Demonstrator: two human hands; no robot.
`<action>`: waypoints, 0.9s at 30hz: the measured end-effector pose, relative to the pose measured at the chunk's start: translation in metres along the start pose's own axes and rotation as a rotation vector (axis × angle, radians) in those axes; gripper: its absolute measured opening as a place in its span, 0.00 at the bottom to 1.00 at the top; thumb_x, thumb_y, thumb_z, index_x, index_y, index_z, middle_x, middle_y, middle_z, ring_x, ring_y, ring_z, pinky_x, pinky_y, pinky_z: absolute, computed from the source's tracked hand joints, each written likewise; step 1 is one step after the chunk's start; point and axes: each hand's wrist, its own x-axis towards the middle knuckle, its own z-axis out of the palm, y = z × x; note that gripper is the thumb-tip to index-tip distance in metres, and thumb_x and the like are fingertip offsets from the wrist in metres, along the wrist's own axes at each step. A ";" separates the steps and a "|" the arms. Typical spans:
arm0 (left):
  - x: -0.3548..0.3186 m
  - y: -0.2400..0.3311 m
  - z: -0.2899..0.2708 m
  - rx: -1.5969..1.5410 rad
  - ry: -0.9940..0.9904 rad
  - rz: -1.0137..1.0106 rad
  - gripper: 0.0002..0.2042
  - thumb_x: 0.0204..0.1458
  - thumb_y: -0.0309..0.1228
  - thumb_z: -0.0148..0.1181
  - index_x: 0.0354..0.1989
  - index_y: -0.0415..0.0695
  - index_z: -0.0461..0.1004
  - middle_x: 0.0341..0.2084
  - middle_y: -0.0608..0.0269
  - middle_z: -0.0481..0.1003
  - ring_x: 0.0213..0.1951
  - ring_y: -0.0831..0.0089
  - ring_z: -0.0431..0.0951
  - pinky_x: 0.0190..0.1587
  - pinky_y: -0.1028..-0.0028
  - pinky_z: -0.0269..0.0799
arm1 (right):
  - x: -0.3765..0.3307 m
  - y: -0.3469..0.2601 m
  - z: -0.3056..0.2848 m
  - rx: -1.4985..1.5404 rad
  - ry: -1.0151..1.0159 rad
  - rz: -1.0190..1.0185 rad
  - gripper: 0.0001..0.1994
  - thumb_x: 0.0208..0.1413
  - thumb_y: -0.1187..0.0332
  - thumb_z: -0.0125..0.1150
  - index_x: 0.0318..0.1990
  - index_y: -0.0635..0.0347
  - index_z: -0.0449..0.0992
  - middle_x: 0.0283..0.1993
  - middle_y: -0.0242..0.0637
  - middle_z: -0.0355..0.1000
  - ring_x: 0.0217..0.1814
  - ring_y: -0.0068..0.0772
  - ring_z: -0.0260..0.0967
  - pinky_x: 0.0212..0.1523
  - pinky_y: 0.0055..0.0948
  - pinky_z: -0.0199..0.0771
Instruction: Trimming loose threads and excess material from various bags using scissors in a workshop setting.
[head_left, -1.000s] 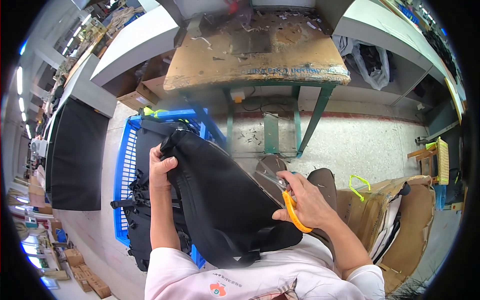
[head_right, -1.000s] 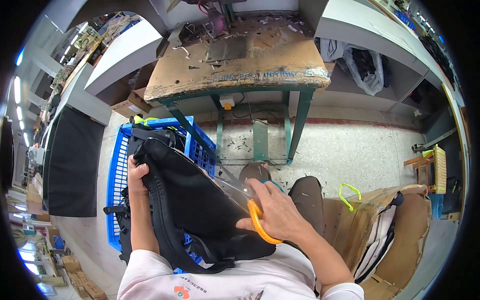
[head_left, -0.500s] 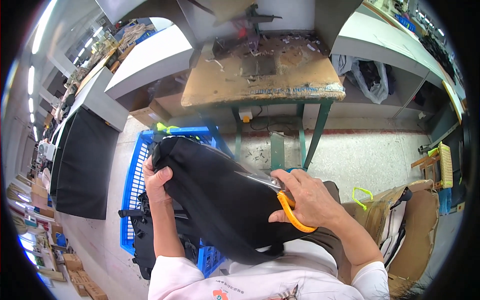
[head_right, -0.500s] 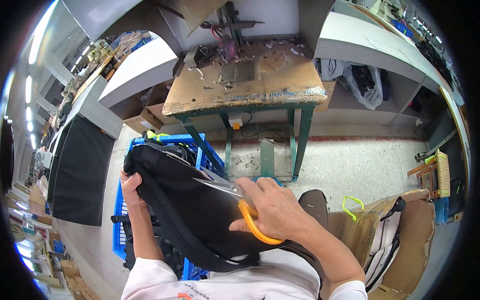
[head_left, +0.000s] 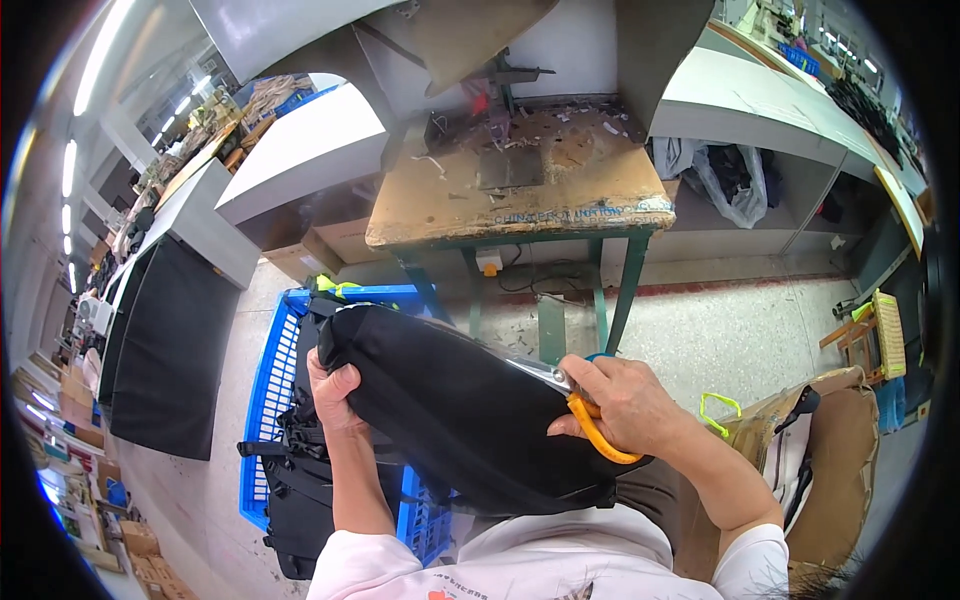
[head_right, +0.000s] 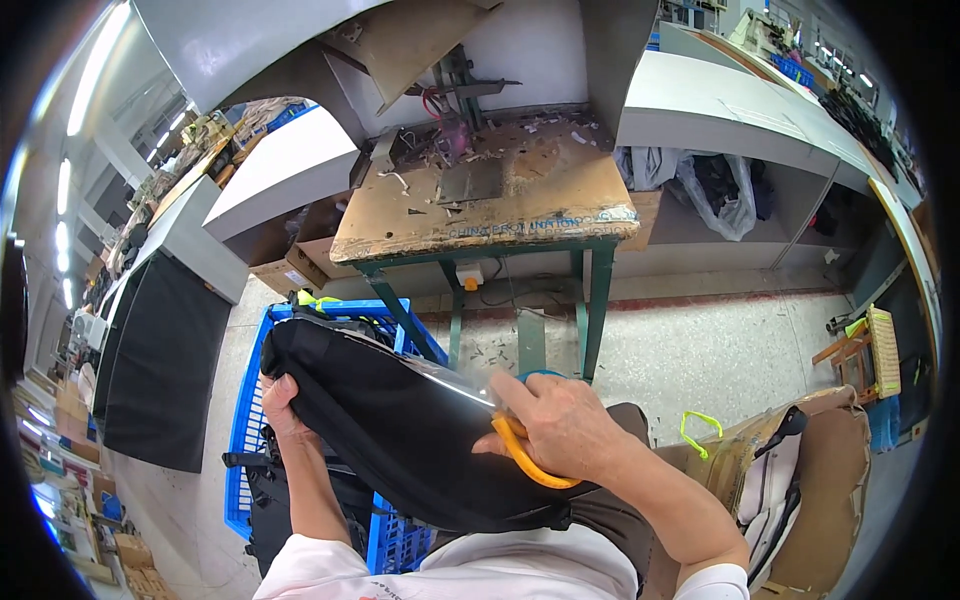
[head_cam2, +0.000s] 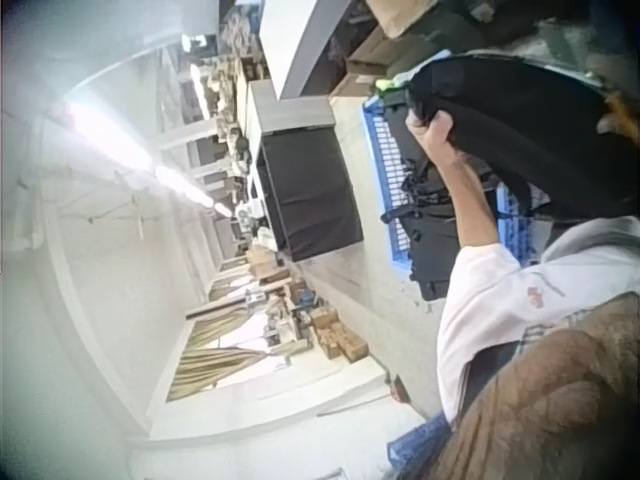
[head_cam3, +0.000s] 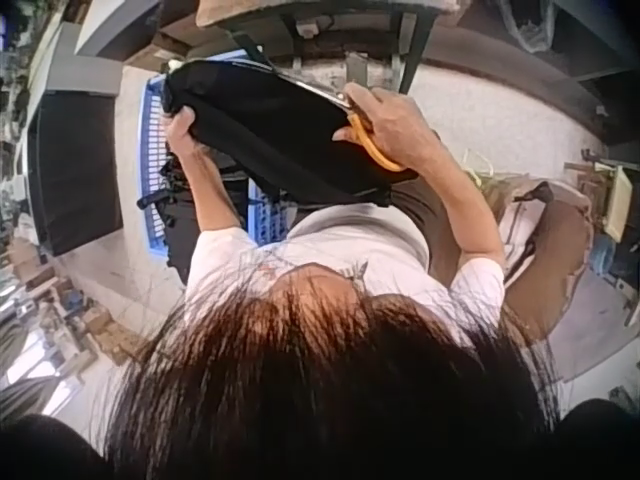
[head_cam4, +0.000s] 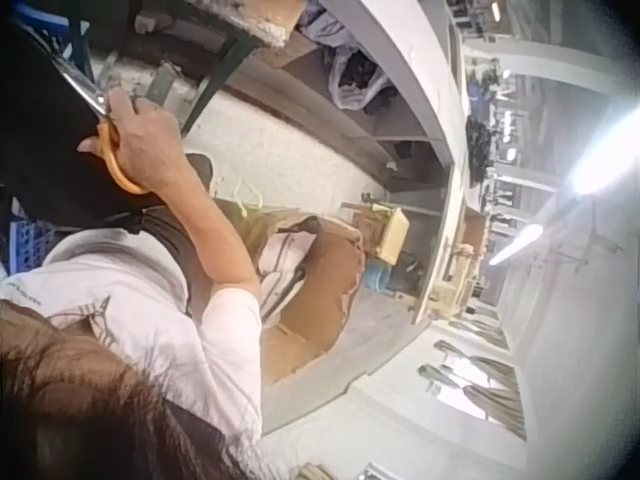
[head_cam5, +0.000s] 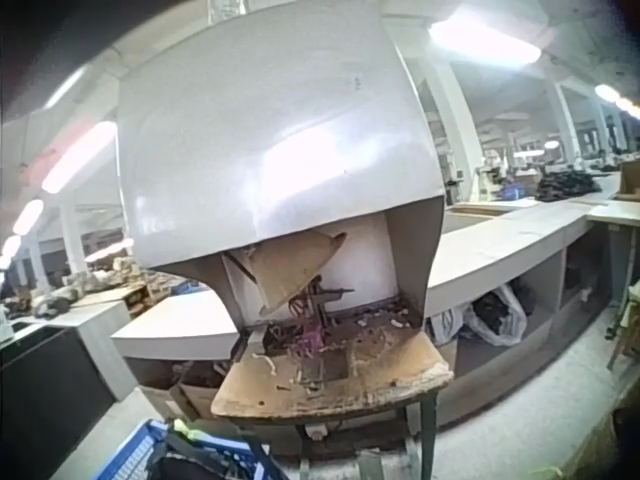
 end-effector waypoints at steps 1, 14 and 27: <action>-0.001 0.000 -0.001 0.000 0.000 -0.007 0.23 0.30 0.25 0.68 0.39 0.31 0.71 0.31 0.52 0.75 0.30 0.64 0.77 0.37 0.71 0.74 | 0.001 0.000 0.000 0.001 0.001 -0.001 0.28 0.42 0.45 0.60 0.41 0.57 0.63 0.24 0.37 0.65 0.25 0.37 0.64 0.24 0.30 0.65; -0.003 -0.003 0.007 -0.031 -0.017 -0.010 0.25 0.29 0.26 0.67 0.41 0.30 0.70 0.34 0.50 0.75 0.34 0.61 0.77 0.40 0.69 0.73 | 0.009 -0.005 -0.005 0.001 -0.050 0.024 0.27 0.44 0.43 0.56 0.41 0.57 0.64 0.24 0.39 0.65 0.27 0.39 0.65 0.26 0.33 0.64; -0.002 -0.011 0.001 -0.064 -0.061 -0.031 0.25 0.29 0.27 0.68 0.40 0.30 0.70 0.33 0.51 0.75 0.33 0.62 0.76 0.41 0.69 0.72 | 0.019 -0.002 -0.013 0.039 -0.099 0.017 0.30 0.40 0.38 0.55 0.40 0.54 0.63 0.26 0.37 0.66 0.30 0.41 0.66 0.29 0.36 0.66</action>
